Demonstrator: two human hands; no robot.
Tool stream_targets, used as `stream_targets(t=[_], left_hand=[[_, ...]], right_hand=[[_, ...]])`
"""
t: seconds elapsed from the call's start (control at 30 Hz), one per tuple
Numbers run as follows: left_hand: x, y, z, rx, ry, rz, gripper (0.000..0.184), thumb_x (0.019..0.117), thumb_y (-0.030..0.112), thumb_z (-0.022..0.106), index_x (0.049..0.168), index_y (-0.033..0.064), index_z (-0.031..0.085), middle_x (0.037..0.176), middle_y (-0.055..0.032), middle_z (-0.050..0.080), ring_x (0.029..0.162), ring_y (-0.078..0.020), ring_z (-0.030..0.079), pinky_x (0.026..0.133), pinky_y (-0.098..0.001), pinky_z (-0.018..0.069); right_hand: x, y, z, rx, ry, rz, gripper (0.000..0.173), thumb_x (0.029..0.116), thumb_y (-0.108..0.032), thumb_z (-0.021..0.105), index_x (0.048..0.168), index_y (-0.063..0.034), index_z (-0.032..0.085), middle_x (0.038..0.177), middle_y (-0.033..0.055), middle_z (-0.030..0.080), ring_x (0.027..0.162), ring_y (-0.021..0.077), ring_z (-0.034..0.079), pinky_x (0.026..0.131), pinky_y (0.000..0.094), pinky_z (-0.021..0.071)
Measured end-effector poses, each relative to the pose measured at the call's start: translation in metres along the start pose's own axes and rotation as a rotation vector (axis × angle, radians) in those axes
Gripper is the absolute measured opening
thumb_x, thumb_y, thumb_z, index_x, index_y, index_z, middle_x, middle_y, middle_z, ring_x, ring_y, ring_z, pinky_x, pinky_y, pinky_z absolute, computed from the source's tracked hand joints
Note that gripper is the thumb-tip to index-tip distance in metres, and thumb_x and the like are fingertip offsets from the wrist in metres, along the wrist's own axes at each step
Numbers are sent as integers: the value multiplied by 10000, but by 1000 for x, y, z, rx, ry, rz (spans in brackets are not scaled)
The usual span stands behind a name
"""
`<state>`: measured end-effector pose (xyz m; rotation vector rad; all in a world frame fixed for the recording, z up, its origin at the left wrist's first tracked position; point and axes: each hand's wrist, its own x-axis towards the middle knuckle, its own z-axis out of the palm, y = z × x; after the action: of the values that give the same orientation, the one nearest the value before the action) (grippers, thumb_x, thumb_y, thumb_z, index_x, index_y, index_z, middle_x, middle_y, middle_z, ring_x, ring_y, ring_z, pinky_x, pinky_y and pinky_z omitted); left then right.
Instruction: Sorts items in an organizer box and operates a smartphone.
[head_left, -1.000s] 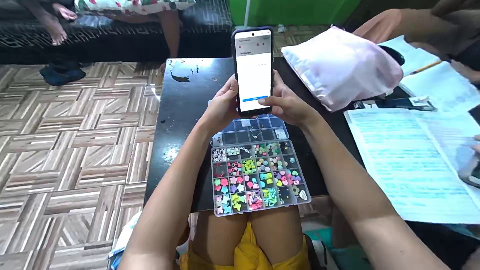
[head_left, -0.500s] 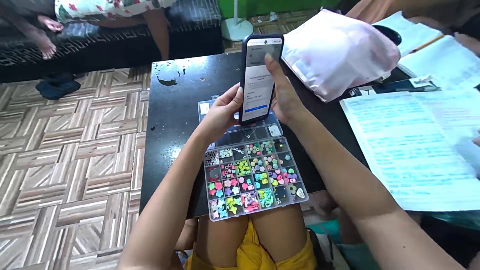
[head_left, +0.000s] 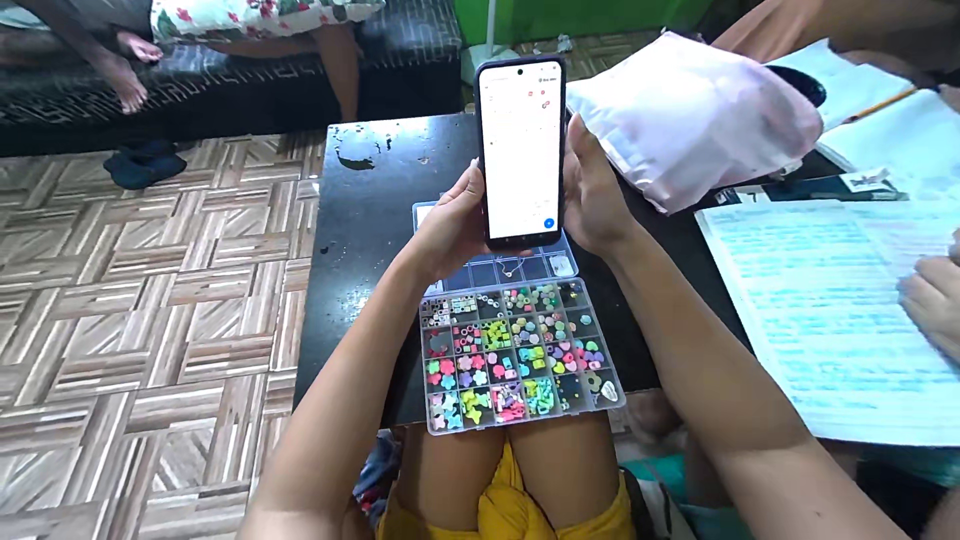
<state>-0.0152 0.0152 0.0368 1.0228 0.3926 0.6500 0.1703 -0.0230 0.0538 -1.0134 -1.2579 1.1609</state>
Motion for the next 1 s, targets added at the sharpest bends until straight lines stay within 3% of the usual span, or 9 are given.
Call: stream_targets(t=[0.13, 0.23, 0.33, 0.4, 0.6, 0.73, 0.83, 1.0], left_hand=[[-2, 3, -3, -24, -87, -26, 510, 1106, 488, 134, 1496, 240, 348, 1301, -119, 649, 1144, -313, 683, 872, -514, 616], [-1, 2, -1, -39, -53, 6, 496, 1115, 462, 144, 1475, 221, 386, 1266, -110, 667, 1122, -290, 692, 868, -491, 618], [0, 0, 0, -36, -18, 33, 494, 1120, 437, 142, 1430, 178, 426, 1217, -114, 683, 1066, -279, 713, 823, -468, 632], [1, 1, 0, -33, -13, 49, 486, 1123, 421, 146, 1395, 165, 456, 1188, -116, 695, 1032, -273, 725, 801, -451, 639], [-1, 3, -2, -44, -17, 102, 455, 1127, 397, 170, 1379, 163, 468, 1169, -105, 707, 1034, -263, 727, 827, -453, 635], [0, 3, -3, -45, -10, 103, 473, 1128, 399, 172, 1356, 137, 493, 1145, -119, 710, 1012, -270, 732, 810, -456, 639], [0, 2, -4, -24, -4, 96, 450, 1127, 405, 192, 1404, 162, 451, 1167, -111, 703, 1024, -265, 728, 812, -447, 638], [0, 2, -5, -31, 13, 91, 449, 1126, 405, 204, 1401, 158, 461, 1162, -119, 706, 1016, -276, 731, 801, -456, 641]], right_hand=[[-1, 0, 0, 5, -30, -5, 732, 1051, -575, 291, 1603, -117, 144, 1436, 29, 540, 1265, 98, 580, 1053, 325, 520], [-2, -3, -2, 2, -71, -10, 655, 1072, -525, 273, 1585, -139, 144, 1368, 17, 581, 1205, 96, 620, 1006, 311, 552], [-4, -10, -3, 2, -99, 8, 513, 1082, -370, 329, 1540, -179, 197, 1235, -31, 635, 1077, 63, 674, 909, 265, 594], [-1, -9, -7, 42, -167, -4, 475, 1063, -240, 399, 1505, -180, 236, 1220, -24, 640, 1069, 79, 682, 913, 278, 600], [1, -7, -11, 20, -236, -19, 604, 967, -67, 513, 1499, -144, 238, 1235, -5, 643, 1074, 106, 690, 917, 306, 607], [-1, -6, -11, 58, -275, -1, 677, 940, -24, 563, 1492, -183, 205, 1230, -26, 649, 1070, 107, 695, 906, 300, 614], [-1, -6, -11, 68, -288, 13, 772, 930, -22, 580, 1532, -196, 128, 1244, -17, 641, 1073, 120, 698, 903, 308, 619], [0, -4, -10, 63, -266, 23, 749, 939, -24, 567, 1529, -208, 143, 1232, -14, 651, 1051, 125, 708, 875, 312, 629]])
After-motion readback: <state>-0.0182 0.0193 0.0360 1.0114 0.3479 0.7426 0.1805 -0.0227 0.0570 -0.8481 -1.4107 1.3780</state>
